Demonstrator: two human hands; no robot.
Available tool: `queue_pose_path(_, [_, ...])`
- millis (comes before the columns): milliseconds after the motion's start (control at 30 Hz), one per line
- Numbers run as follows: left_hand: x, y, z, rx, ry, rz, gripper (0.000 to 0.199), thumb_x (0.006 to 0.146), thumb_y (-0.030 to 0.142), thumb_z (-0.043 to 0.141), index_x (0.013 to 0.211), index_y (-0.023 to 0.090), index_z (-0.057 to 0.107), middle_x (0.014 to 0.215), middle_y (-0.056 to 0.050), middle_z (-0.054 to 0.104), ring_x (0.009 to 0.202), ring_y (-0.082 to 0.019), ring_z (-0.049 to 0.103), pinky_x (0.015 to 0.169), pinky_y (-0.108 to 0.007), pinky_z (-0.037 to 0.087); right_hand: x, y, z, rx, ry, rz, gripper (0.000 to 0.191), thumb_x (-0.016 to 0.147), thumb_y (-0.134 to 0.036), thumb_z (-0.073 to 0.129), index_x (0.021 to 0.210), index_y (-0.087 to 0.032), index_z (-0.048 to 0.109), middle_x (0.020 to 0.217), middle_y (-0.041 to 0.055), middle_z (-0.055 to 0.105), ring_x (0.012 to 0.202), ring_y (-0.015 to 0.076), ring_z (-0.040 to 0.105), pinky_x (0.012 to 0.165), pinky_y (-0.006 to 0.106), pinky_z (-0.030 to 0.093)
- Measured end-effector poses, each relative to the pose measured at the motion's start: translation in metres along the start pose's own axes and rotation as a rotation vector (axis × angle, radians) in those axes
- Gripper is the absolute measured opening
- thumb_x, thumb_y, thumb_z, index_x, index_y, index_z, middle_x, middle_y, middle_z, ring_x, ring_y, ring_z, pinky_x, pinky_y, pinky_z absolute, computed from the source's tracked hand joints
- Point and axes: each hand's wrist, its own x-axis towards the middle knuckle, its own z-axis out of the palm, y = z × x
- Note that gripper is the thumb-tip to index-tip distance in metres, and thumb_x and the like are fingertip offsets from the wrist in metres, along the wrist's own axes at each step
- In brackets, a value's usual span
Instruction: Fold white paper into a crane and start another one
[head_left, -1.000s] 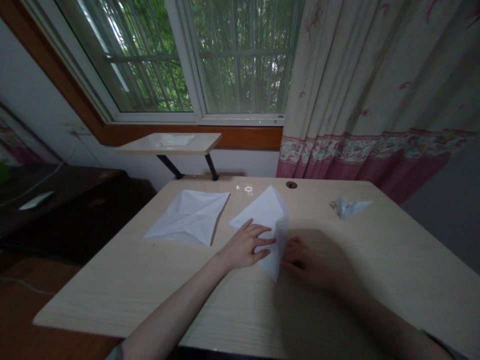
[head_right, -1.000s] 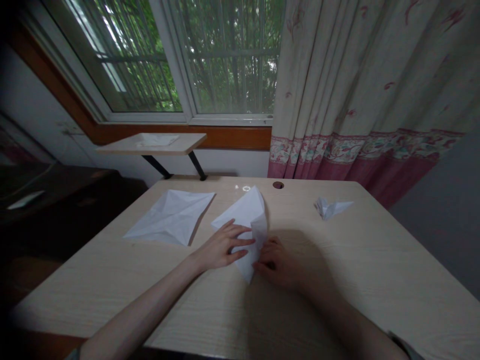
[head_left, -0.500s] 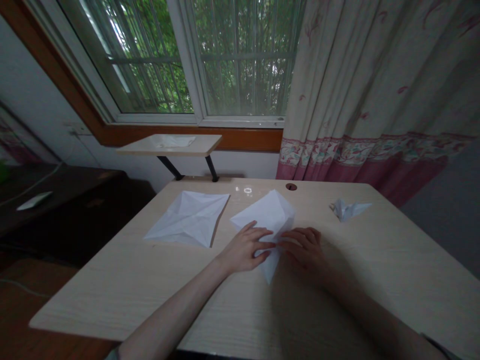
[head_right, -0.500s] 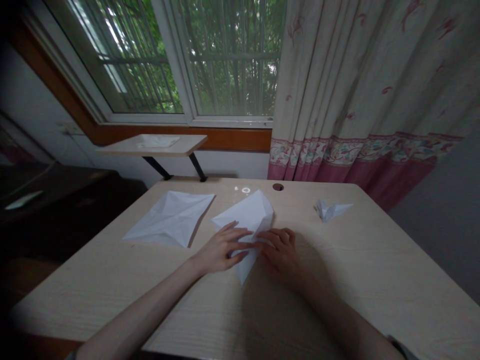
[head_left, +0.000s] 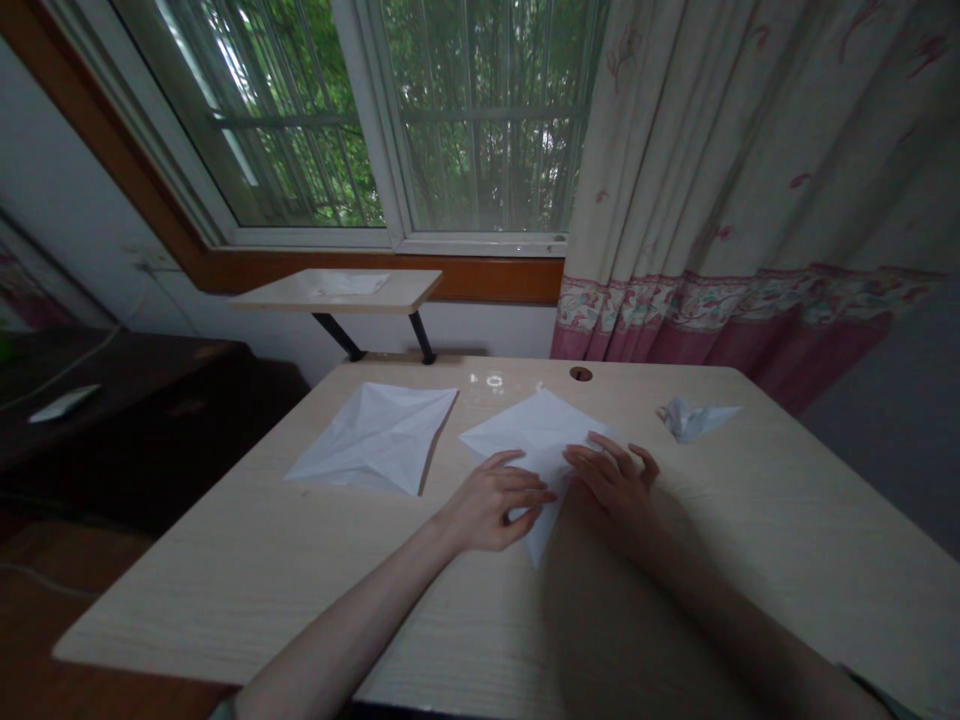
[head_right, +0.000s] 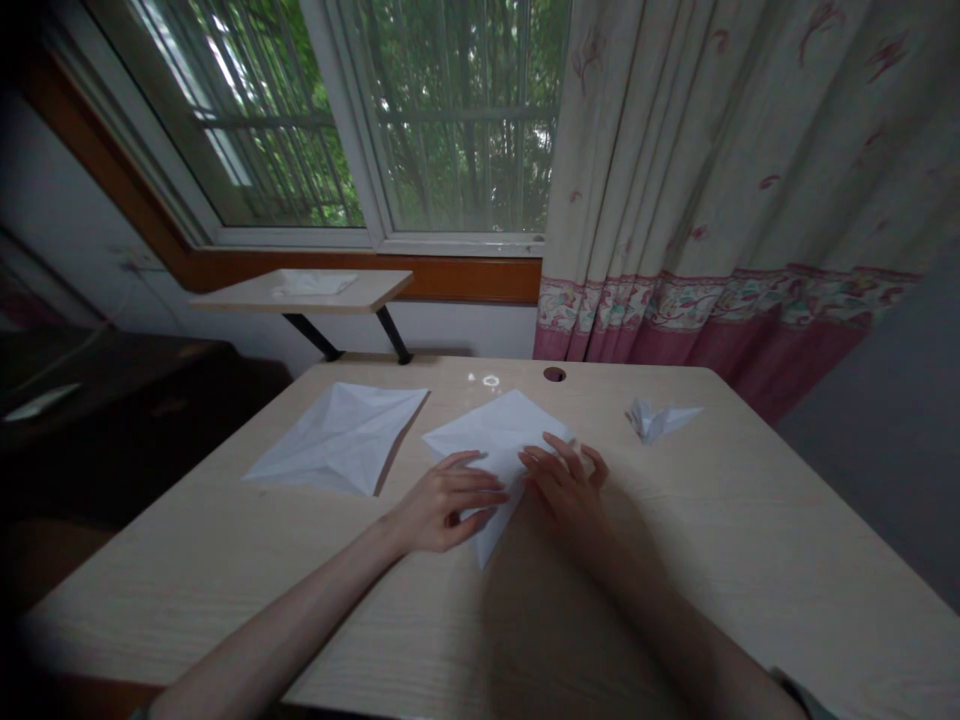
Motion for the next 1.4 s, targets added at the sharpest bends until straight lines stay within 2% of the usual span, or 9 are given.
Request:
queue_pose_path(167, [0.000,0.002,-0.001,-0.068,0.014,-0.017,0.025,0.092,0.026,0.055,0.112,0.022,0.070,0.108,-0.001,0.077,0.101,-0.017,0.072,0.113,-0.042,0.038,-0.001,0.005,0.001,0.054,0.033,0.004,0.011,0.097,-0.029,0.059,0.099,-0.029,0.070,0.094,-0.0018,0.077,0.111,0.0226,0.063,0.106,0.044,0.015])
queue_pose_path(367, [0.000,0.000,-0.002,-0.099,-0.016,0.001,0.025,0.094,0.036,0.058,0.108,0.020,0.072,0.109,-0.003,0.076,0.100,-0.019,0.072,0.106,-0.039,0.045,-0.002,0.007,0.001,0.040,0.007,0.028,0.015,0.096,-0.029,0.061,0.086,-0.028,0.071,0.084,-0.0013,0.077,0.097,0.0228,0.064,0.098,0.044,0.019])
queue_pose_path(533, [0.000,-0.002,-0.004,-0.135,-0.070,0.004,0.041,0.095,0.051,0.054,0.113,0.018,0.069,0.110,-0.008,0.075,0.105,-0.023,0.069,0.096,-0.039,0.051,-0.006,0.012,0.000,-0.006,-0.125,0.103,0.019,0.097,-0.025,0.056,0.086,-0.027,0.072,0.087,0.0017,0.076,0.094,0.0241,0.062,0.091,0.043,0.024])
queue_pose_path(633, [0.000,-0.003,-0.004,-0.125,-0.086,-0.001,0.054,0.090,0.063,0.056,0.115,0.017,0.068,0.109,-0.010,0.074,0.103,-0.025,0.068,0.093,-0.040,0.051,-0.009,0.017,0.002,0.004,-0.207,0.145,0.021,0.098,-0.024,0.053,0.087,-0.027,0.071,0.089,0.0025,0.076,0.092,0.0242,0.061,0.088,0.043,0.028])
queue_pose_path(733, [0.001,-0.003,-0.003,-0.097,-0.080,-0.008,0.060,0.084,0.067,0.061,0.116,0.016,0.067,0.104,-0.011,0.074,0.098,-0.025,0.069,0.089,-0.039,0.052,-0.012,0.023,0.007,0.058,-0.262,0.171,0.024,0.099,-0.025,0.049,0.087,-0.026,0.070,0.090,0.0037,0.075,0.091,0.0239,0.061,0.086,0.041,0.033])
queue_pose_path(833, [0.001,-0.001,-0.001,-0.047,-0.057,-0.024,0.062,0.081,0.066,0.065,0.118,0.016,0.067,0.099,-0.010,0.074,0.093,-0.025,0.069,0.084,-0.037,0.053,-0.013,0.027,0.011,0.086,-0.273,0.204,0.027,0.100,-0.026,0.046,0.086,-0.026,0.069,0.089,0.0043,0.074,0.090,0.0241,0.063,0.084,0.040,0.038])
queue_pose_path(1033, [-0.001,-0.001,0.001,0.060,0.064,-0.070,0.041,0.093,0.049,0.060,0.117,0.017,0.067,0.101,-0.008,0.075,0.090,-0.021,0.071,0.080,-0.032,0.055,-0.014,0.027,0.013,0.073,-0.273,0.226,0.027,0.100,-0.029,0.046,0.087,-0.027,0.070,0.091,0.0042,0.074,0.090,0.0251,0.066,0.082,0.041,0.038])
queue_pose_path(1167, [-0.002,-0.004,0.002,0.105,0.076,-0.117,0.035,0.096,0.043,0.056,0.119,0.018,0.065,0.099,-0.007,0.075,0.086,-0.020,0.071,0.077,-0.031,0.056,-0.012,0.025,0.013,0.093,-0.269,0.244,0.030,0.101,-0.027,0.044,0.085,-0.026,0.070,0.089,0.0037,0.074,0.088,0.0234,0.066,0.082,0.039,0.036])
queue_pose_path(1400, [-0.003,-0.004,0.001,0.137,0.194,-0.259,0.030,0.099,0.044,0.052,0.096,0.017,0.066,0.088,-0.005,0.073,0.079,-0.018,0.071,0.072,-0.028,0.056,-0.012,0.022,0.017,0.144,-0.281,0.241,0.030,0.099,-0.024,0.042,0.083,-0.024,0.067,0.087,0.0034,0.073,0.082,0.0213,0.066,0.083,0.039,0.039])
